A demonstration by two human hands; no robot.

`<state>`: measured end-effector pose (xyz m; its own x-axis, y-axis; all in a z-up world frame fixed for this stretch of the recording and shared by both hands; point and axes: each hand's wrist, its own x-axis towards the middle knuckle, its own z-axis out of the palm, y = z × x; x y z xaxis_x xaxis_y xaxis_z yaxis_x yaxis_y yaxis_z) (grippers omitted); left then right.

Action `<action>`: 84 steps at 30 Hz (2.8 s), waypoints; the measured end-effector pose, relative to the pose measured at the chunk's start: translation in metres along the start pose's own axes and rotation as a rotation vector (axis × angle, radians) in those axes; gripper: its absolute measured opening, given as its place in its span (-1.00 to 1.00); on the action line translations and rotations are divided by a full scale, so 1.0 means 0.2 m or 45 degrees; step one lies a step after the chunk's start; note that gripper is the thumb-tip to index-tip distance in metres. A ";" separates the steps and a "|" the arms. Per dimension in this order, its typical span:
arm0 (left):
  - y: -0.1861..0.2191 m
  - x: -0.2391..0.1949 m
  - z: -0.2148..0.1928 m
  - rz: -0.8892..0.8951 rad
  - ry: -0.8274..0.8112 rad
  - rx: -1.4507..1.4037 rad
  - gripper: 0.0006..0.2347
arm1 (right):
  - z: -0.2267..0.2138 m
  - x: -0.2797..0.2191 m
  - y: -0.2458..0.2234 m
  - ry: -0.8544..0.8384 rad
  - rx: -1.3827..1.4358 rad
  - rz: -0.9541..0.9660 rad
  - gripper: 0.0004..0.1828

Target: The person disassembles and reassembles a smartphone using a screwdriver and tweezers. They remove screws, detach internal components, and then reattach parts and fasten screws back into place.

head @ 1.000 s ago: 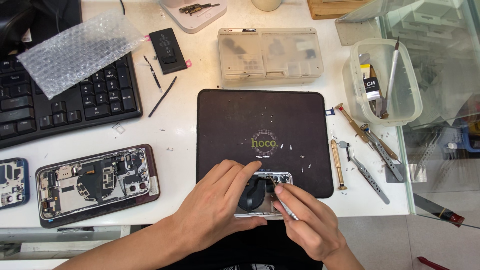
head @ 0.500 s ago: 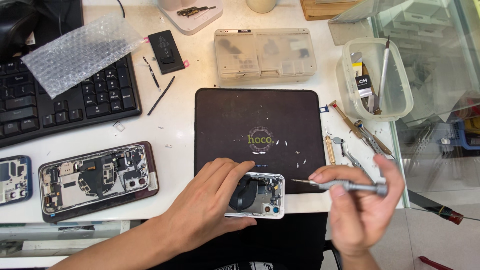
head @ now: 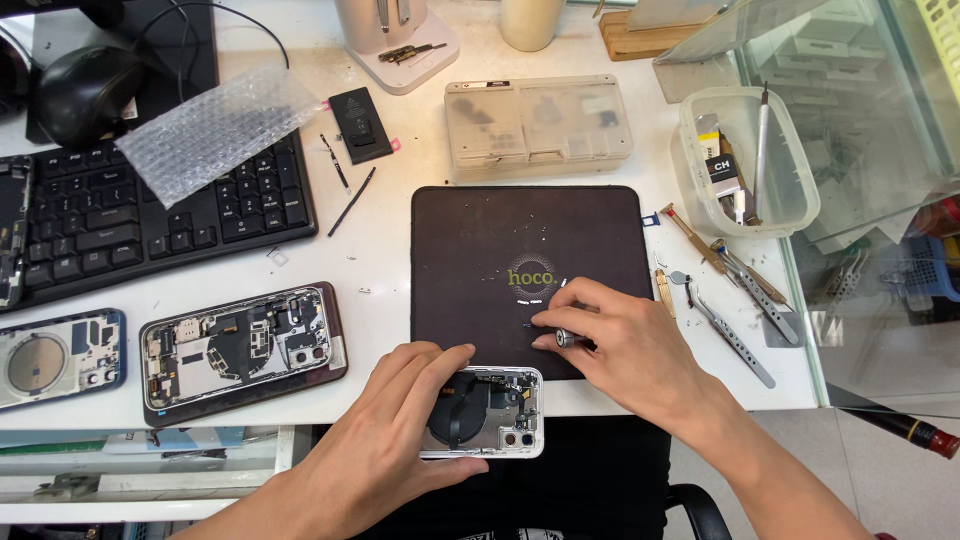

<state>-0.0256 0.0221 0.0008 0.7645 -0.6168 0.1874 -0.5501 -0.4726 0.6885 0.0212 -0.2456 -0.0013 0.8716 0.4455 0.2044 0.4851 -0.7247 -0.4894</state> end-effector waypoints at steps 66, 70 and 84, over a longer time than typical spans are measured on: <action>-0.46 -0.38 -0.55 -0.508 0.152 0.828 -0.22 | 0.01 -0.42 0.11 0.434 -0.244 0.275 -0.83; -0.49 -0.38 -0.53 -0.538 0.156 0.837 -0.22 | 0.01 -0.41 0.11 0.462 -0.166 0.281 -0.85; -0.40 -0.33 -0.57 -0.425 0.284 0.865 -0.07 | -0.03 -0.37 0.17 0.358 -0.147 0.248 -0.88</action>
<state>0.0060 0.1726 0.0144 0.9352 -0.2675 0.2321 -0.3094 -0.9361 0.1676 -0.0263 -0.3060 -0.0269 0.9257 0.1428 0.3503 0.2990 -0.8433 -0.4465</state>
